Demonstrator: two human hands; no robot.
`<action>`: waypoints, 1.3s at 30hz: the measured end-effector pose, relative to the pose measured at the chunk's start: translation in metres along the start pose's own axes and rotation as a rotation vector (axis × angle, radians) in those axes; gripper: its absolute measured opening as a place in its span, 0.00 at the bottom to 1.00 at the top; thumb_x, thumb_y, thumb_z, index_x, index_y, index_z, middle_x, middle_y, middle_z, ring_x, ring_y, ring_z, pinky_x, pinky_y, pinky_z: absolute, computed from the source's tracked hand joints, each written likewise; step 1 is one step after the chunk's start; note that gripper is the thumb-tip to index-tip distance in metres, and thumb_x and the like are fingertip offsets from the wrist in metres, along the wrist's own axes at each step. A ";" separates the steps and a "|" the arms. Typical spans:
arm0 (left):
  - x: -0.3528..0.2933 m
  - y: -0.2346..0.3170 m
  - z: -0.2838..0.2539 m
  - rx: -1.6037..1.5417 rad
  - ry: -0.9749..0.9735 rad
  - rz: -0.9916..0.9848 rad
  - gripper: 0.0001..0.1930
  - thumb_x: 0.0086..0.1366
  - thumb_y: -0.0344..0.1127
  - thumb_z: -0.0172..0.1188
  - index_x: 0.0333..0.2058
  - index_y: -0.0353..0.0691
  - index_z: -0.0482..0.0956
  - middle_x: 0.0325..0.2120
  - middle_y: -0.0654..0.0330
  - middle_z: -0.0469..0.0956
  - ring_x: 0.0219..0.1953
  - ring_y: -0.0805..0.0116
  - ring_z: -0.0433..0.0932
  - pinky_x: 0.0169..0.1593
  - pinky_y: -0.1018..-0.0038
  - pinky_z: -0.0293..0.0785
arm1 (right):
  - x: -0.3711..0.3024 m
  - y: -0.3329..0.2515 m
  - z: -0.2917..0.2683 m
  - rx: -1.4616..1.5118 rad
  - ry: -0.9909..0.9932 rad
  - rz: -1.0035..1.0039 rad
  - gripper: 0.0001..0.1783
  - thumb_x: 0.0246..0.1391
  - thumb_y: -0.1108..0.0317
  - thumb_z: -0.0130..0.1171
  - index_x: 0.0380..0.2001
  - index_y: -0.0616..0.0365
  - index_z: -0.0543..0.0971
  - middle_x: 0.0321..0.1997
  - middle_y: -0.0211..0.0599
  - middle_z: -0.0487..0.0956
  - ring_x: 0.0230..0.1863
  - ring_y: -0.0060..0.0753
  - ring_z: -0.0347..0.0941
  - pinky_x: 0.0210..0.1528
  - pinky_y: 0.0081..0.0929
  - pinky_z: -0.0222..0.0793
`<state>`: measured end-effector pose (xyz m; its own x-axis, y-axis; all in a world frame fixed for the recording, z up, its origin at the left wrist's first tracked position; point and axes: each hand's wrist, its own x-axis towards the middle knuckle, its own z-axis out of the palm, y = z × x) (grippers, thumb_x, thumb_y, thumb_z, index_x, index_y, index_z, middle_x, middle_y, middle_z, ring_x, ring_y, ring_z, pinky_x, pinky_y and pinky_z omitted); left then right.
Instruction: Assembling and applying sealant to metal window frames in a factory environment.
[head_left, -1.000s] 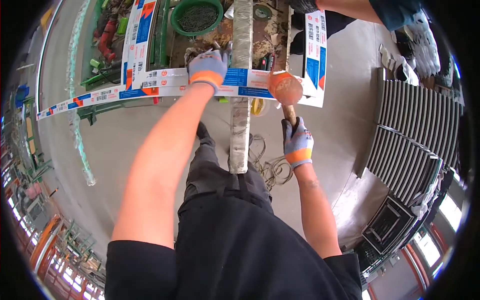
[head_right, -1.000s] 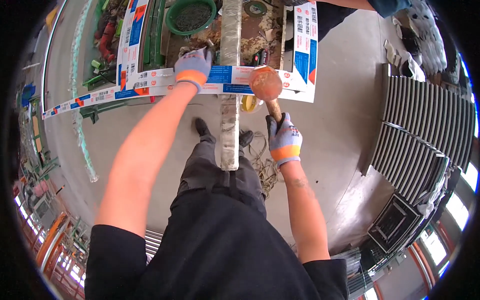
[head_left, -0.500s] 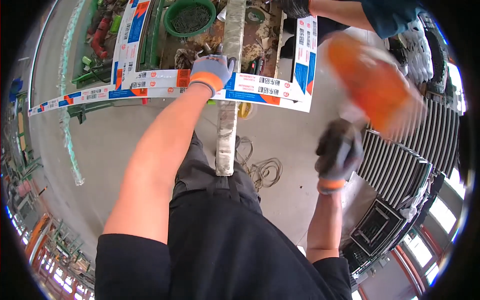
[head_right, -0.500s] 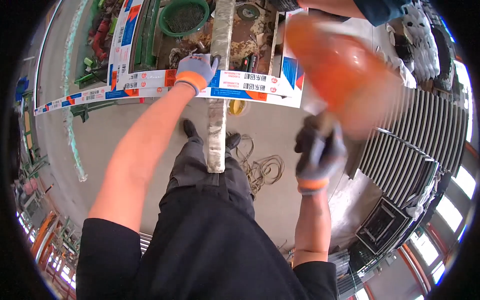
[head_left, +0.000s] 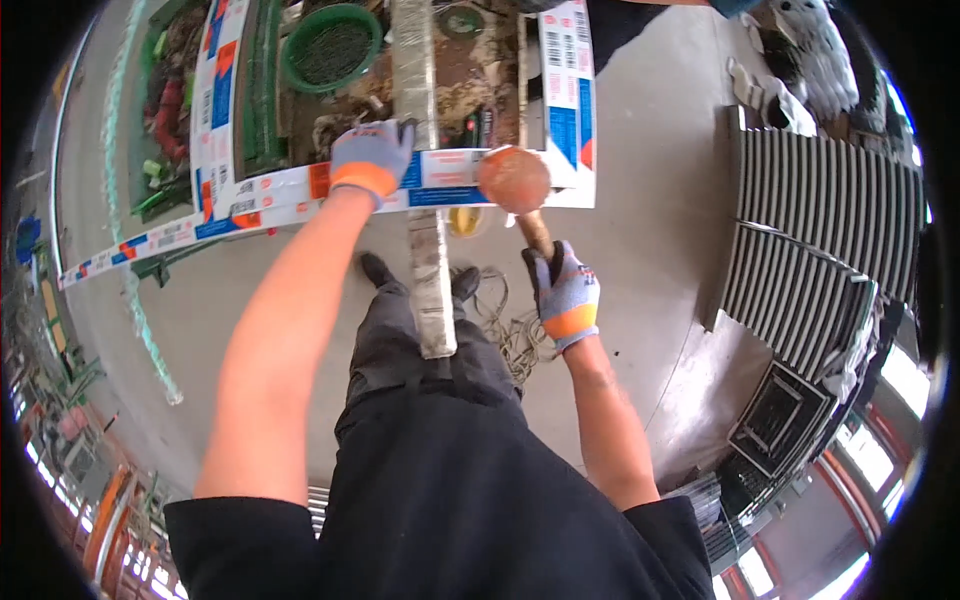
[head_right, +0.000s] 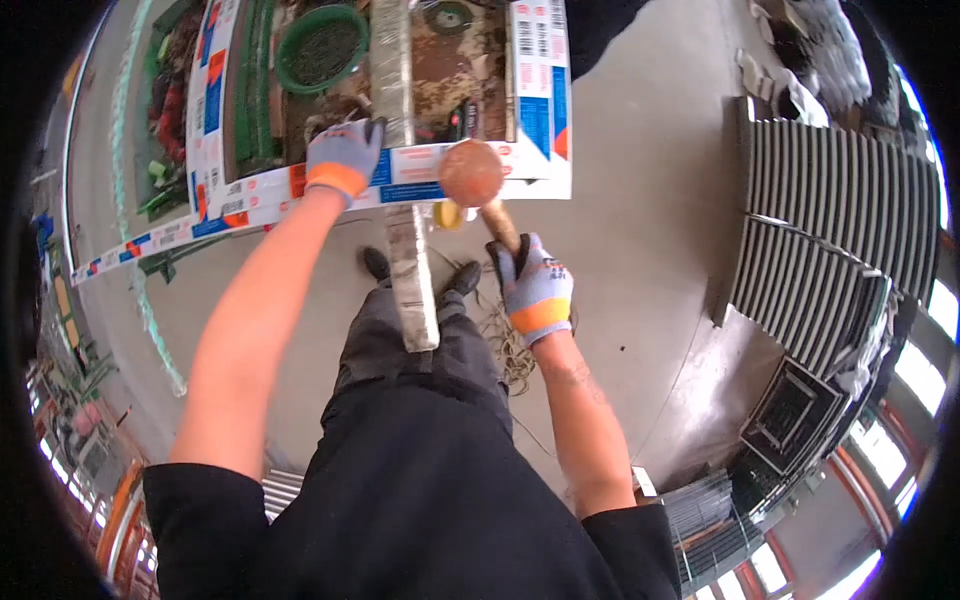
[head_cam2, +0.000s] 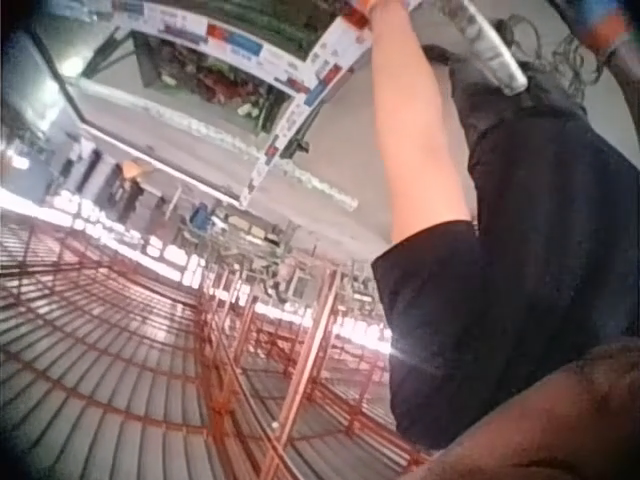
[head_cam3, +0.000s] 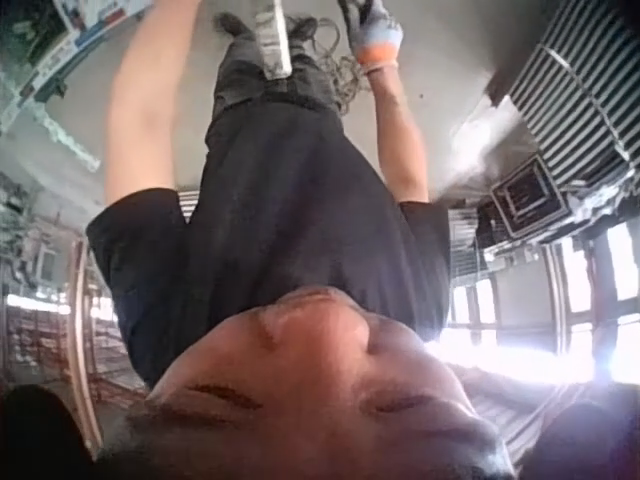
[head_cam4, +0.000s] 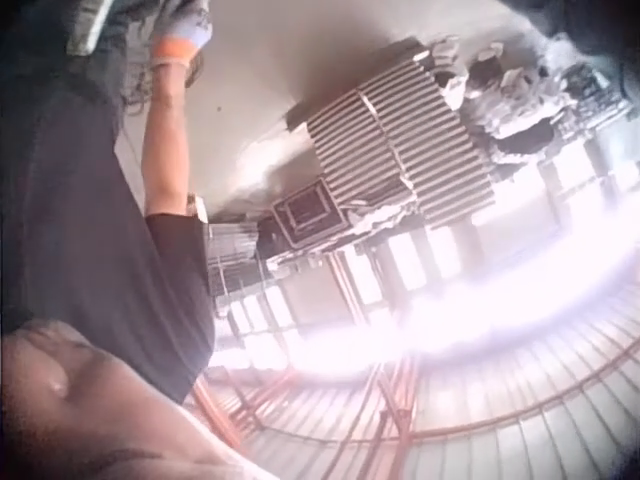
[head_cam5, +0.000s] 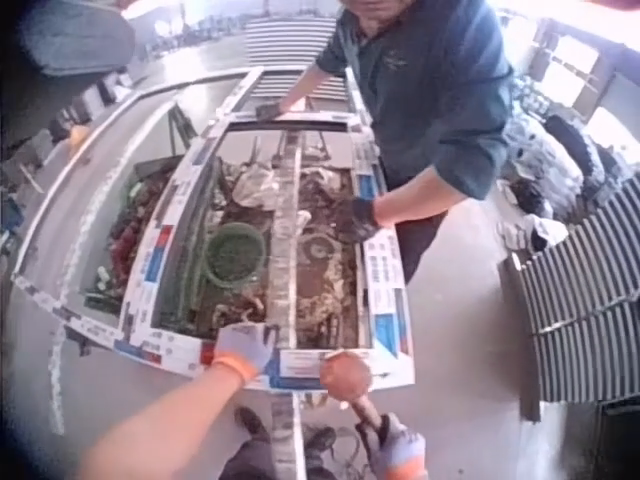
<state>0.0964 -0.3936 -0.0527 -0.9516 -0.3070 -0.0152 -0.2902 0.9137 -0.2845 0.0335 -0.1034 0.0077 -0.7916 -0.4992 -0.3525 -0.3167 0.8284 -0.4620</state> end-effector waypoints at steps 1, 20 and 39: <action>0.003 0.001 0.012 -0.152 -0.152 -0.138 0.20 0.66 0.50 0.43 0.31 0.44 0.79 0.29 0.53 0.81 0.35 0.58 0.80 0.37 0.63 0.75 | -0.005 -0.004 -0.007 0.052 0.001 -0.015 0.13 0.56 0.59 0.57 0.31 0.58 0.71 0.22 0.51 0.75 0.24 0.57 0.73 0.26 0.43 0.66; 0.009 0.009 0.002 -0.423 -0.196 -0.306 0.20 0.64 0.51 0.46 0.28 0.42 0.79 0.27 0.53 0.81 0.32 0.55 0.80 0.38 0.61 0.74 | -0.145 0.136 0.043 0.406 0.218 0.376 0.13 0.52 0.61 0.60 0.28 0.60 0.75 0.17 0.45 0.74 0.17 0.44 0.70 0.22 0.32 0.65; -0.001 0.008 0.014 -0.275 -0.174 -0.457 0.21 0.65 0.53 0.45 0.35 0.42 0.79 0.28 0.52 0.81 0.33 0.56 0.80 0.41 0.61 0.71 | -0.125 0.356 -0.077 0.799 0.053 0.869 0.17 0.54 0.57 0.60 0.21 0.54 0.68 0.09 0.26 0.63 0.06 0.23 0.58 0.08 0.24 0.53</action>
<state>0.0961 -0.3895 -0.0688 -0.6986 -0.7065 -0.1133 -0.7074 0.7057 -0.0391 -0.0205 0.2727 -0.0504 -0.6069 0.1805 -0.7740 0.7407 0.4814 -0.4686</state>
